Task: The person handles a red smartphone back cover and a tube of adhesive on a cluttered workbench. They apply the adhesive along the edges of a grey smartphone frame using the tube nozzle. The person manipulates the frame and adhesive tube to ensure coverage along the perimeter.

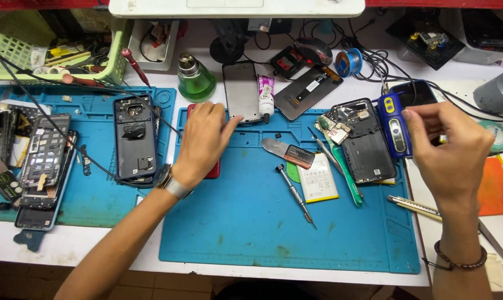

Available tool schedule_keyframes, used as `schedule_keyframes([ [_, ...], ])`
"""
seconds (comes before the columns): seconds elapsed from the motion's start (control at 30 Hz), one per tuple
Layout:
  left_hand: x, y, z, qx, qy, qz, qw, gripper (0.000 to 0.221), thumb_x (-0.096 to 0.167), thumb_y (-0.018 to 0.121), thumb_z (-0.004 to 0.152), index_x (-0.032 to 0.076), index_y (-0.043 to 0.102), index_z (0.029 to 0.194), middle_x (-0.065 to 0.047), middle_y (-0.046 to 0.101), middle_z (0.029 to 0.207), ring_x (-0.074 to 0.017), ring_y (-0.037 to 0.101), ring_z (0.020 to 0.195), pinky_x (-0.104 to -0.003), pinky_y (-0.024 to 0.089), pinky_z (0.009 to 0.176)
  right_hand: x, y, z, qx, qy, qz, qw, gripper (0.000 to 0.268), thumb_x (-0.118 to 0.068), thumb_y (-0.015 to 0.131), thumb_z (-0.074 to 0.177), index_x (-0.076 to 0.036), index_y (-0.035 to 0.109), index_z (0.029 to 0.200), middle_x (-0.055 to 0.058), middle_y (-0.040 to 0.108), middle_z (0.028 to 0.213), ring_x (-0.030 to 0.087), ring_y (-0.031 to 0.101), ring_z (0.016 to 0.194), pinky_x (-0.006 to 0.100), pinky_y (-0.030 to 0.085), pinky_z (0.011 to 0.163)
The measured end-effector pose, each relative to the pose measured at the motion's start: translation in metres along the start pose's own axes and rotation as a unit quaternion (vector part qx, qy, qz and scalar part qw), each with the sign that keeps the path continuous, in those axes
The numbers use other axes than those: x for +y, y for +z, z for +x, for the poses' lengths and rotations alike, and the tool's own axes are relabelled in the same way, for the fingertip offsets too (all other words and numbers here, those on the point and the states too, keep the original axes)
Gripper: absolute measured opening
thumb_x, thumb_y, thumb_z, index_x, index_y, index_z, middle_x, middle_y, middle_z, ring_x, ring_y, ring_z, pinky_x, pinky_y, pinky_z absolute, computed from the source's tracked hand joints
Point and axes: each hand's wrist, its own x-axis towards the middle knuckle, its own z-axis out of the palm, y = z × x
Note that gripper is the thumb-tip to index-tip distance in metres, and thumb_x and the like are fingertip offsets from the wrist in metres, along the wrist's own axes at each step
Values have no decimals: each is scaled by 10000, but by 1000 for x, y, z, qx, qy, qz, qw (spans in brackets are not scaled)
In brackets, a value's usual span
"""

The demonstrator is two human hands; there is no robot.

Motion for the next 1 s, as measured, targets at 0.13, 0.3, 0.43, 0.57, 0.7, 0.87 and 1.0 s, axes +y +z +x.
schedule_keyframes([
  [0.13, 0, 33, 46, -31, 24, 75, 996, 214, 168, 552, 1049, -23, 567, 1145, -244, 628, 1000, -403, 592, 875, -507, 501, 763, -5, 10, -3, -28, -40, -24, 999, 90, 30, 782, 1118, 75, 742, 1052, 170, 740, 986, 235, 668, 797, 341, 551, 734],
  [0.3, -1, 85, 81, 5, -41, 202, 979, 412, 401, 708, 963, 62, 582, 1161, -203, 579, 1042, -389, 677, 815, -459, 569, 719, -9, 9, 0, -20, -30, -16, 999, 107, 11, 754, 1110, 69, 729, 1024, 155, 731, 945, 225, 655, 778, 335, 539, 700],
  [0.43, 8, 74, 95, -55, -99, 165, 980, 566, 550, 697, 961, 36, 614, 1183, -254, 589, 1124, -454, 686, 862, -519, 582, 674, -7, 10, 0, -18, -25, -10, 999, 118, 2, 747, 1115, 64, 727, 1017, 150, 728, 939, 221, 652, 778, 330, 535, 702],
  [0.57, 10, 64, 99, -98, -118, 133, 979, 708, 622, 710, 915, 25, 564, 1265, -259, 570, 1127, -495, 683, 859, -567, 578, 668, -11, 12, -2, -37, -23, -14, 999, 97, -32, 735, 1100, 37, 730, 1034, 132, 715, 910, 208, 640, 745, 334, 521, 673],
  [0.7, 18, 50, 101, -125, -139, 106, 977, 788, 611, 782, 881, 22, 527, 1338, -267, 546, 1192, -527, 668, 935, -617, 563, 753, -15, 14, -2, -55, -22, -5, 998, 95, -52, 723, 1081, 26, 723, 1027, 134, 706, 914, 205, 627, 732, 328, 521, 642],
  [0.87, 36, 45, 94, -45, 95, 135, 985, 430, 72, 638, 874, 73, 535, 1291, -251, 586, 1199, -442, 568, 1080, -595, 468, 882, -20, 19, -2, -73, -26, 12, 997, 82, -63, 710, 1056, 17, 722, 1038, 113, 696, 892, 186, 637, 747, 308, 549, 671],
  [1.0, 52, 57, 95, -87, 280, 86, 952, 772, -170, 626, 764, 122, 490, 1465, -142, 507, 1445, -429, 434, 1362, -685, 359, 1023, -23, 24, -3, -92, -33, 29, 995, 88, -56, 709, 1031, 24, 727, 1064, 117, 716, 918, 187, 654, 771, 294, 564, 670],
])
